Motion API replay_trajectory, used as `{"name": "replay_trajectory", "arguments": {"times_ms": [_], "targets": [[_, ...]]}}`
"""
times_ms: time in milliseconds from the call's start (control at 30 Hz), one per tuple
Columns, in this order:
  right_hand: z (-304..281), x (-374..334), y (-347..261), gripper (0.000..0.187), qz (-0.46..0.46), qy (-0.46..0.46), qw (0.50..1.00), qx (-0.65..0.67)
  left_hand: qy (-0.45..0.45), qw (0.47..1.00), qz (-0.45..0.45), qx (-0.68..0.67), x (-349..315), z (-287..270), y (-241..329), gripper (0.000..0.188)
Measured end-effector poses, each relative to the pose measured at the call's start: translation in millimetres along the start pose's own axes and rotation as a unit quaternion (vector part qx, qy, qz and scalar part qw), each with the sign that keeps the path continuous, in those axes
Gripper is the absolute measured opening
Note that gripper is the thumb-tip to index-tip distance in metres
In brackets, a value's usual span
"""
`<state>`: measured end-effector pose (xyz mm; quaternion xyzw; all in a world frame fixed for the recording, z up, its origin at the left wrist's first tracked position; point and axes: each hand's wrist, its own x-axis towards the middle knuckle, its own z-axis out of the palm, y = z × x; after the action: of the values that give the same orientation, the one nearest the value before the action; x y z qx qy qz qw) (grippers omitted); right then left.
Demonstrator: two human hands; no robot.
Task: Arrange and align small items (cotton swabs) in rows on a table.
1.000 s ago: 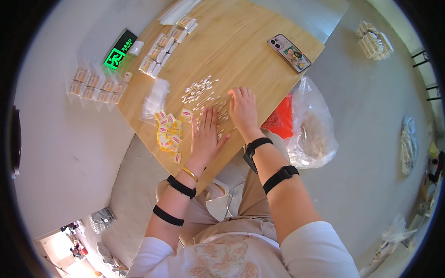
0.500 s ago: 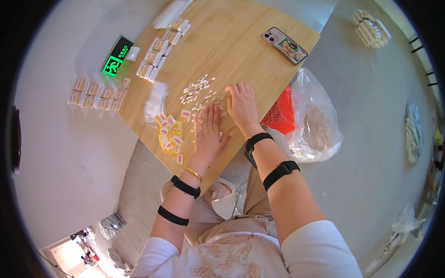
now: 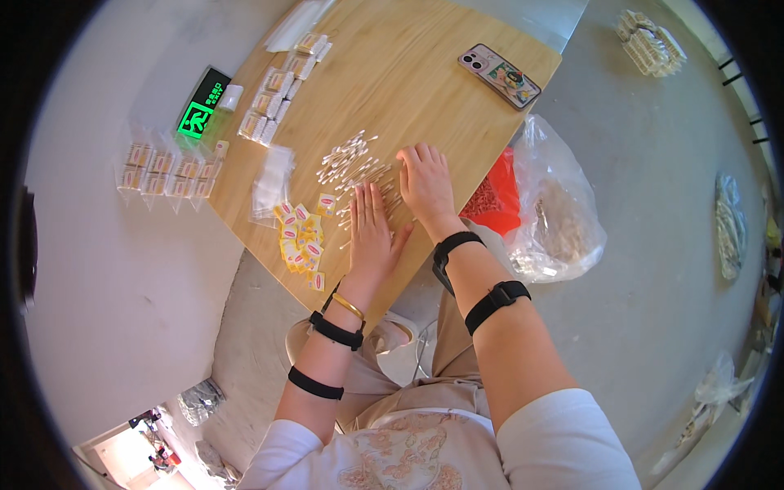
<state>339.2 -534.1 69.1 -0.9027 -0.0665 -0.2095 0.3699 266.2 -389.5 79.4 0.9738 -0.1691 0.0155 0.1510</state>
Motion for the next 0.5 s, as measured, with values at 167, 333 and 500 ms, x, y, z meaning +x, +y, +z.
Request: {"name": "replay_trajectory", "arguments": {"times_ms": [167, 333, 500], "targets": [[2, 0, 5, 0.015, -0.003, 0.008, 1.000, 0.005, 0.060, 0.994, -0.042, -0.078, -5, -14, -6, 0.093], [4, 0, 1, 0.014, -0.014, -0.002, 0.999, -0.029, 0.005, 0.999, -0.047, 0.019, -27, -18, -12, 0.090], [3, -1, 0, 0.016, -0.015, -0.020, 0.998, -0.062, -0.030, 0.997, -0.042, 0.058, -25, -10, -13, 0.088]]}}
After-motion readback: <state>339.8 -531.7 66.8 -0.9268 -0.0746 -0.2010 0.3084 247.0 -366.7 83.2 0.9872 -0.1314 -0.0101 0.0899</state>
